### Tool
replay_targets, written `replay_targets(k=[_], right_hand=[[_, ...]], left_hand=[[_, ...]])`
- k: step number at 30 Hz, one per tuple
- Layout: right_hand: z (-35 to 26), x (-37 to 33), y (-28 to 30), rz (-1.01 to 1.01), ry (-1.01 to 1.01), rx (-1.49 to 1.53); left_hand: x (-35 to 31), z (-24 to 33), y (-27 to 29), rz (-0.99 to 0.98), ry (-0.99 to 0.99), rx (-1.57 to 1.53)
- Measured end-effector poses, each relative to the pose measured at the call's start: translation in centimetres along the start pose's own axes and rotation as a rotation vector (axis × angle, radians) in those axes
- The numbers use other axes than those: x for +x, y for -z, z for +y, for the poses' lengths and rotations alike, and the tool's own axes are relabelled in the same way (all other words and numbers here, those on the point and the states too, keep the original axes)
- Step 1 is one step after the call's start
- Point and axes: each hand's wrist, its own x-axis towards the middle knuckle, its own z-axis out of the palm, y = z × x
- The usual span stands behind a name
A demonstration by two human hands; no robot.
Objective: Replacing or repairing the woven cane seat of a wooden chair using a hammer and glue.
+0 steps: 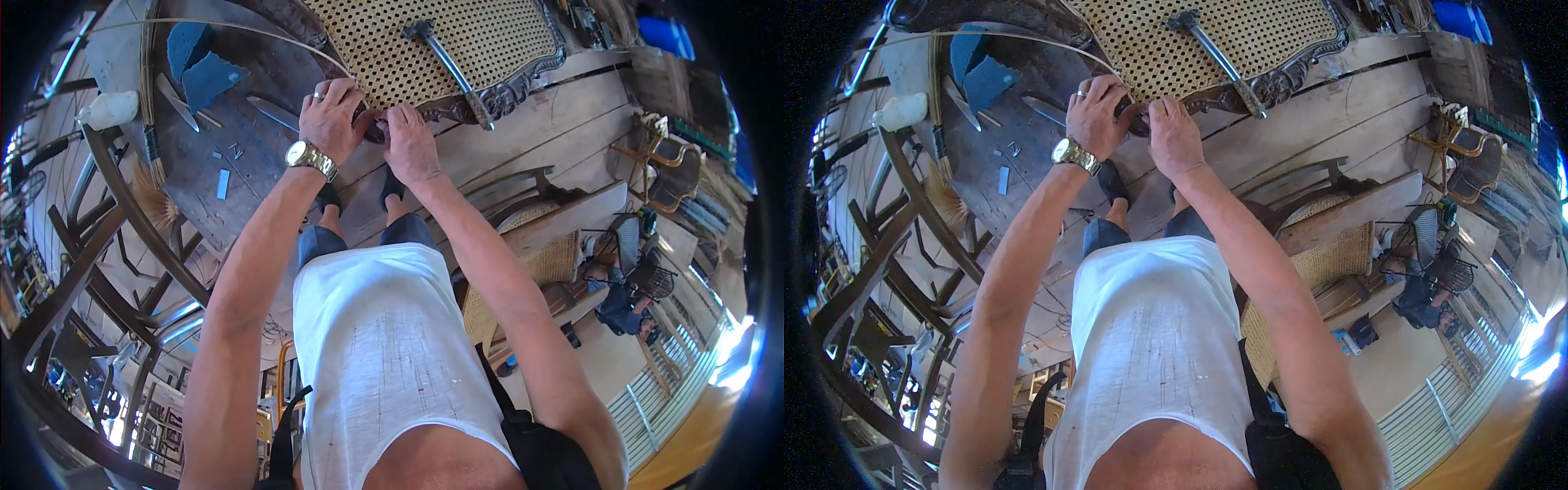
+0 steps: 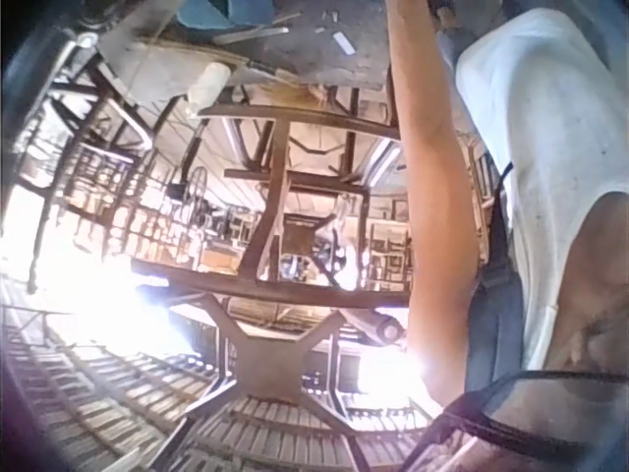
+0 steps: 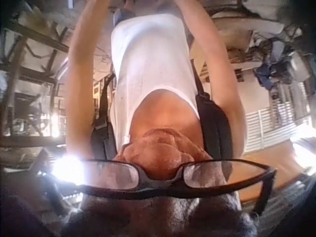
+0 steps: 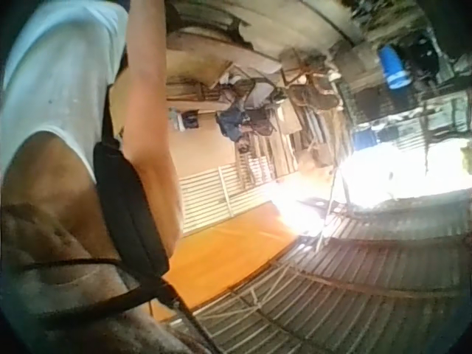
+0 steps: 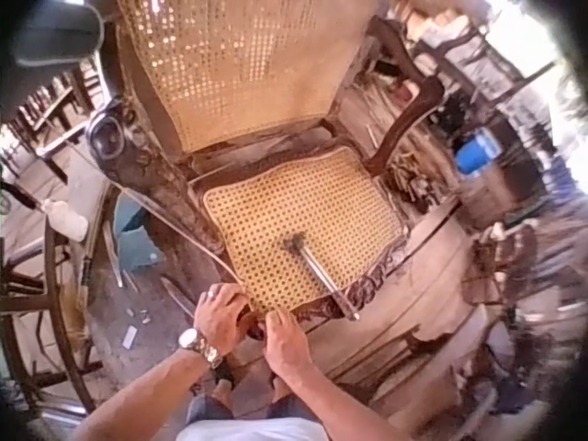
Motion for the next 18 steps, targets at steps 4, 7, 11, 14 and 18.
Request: replay_targets(k=[4, 7, 11, 14, 18], right_hand=[[-0.1, -0.1, 0.2, -0.008, -0.053, 0.009], [-0.7, 0.1, 0.9, -0.021, -0.061, 0.074], [-0.6, 0.7, 1.1, 0.104, -0.098, 0.165], [0.5, 1.7, 1.1, 0.004, -0.19, 0.146], [0.8, 4.4, 3.9, -0.327, -0.416, 0.265]], left_hand=[[0.2, 0.2, 0.2, 0.011, 0.008, -0.008], [0.0, 0.0, 0.1, 0.04, 0.013, -0.005], [0.1, 0.2, 0.1, 0.059, 0.007, -0.013], [0.1, 0.3, -0.2, 0.049, 0.013, -0.025], [-0.2, 0.6, -0.2, 0.014, 0.062, 0.015]])
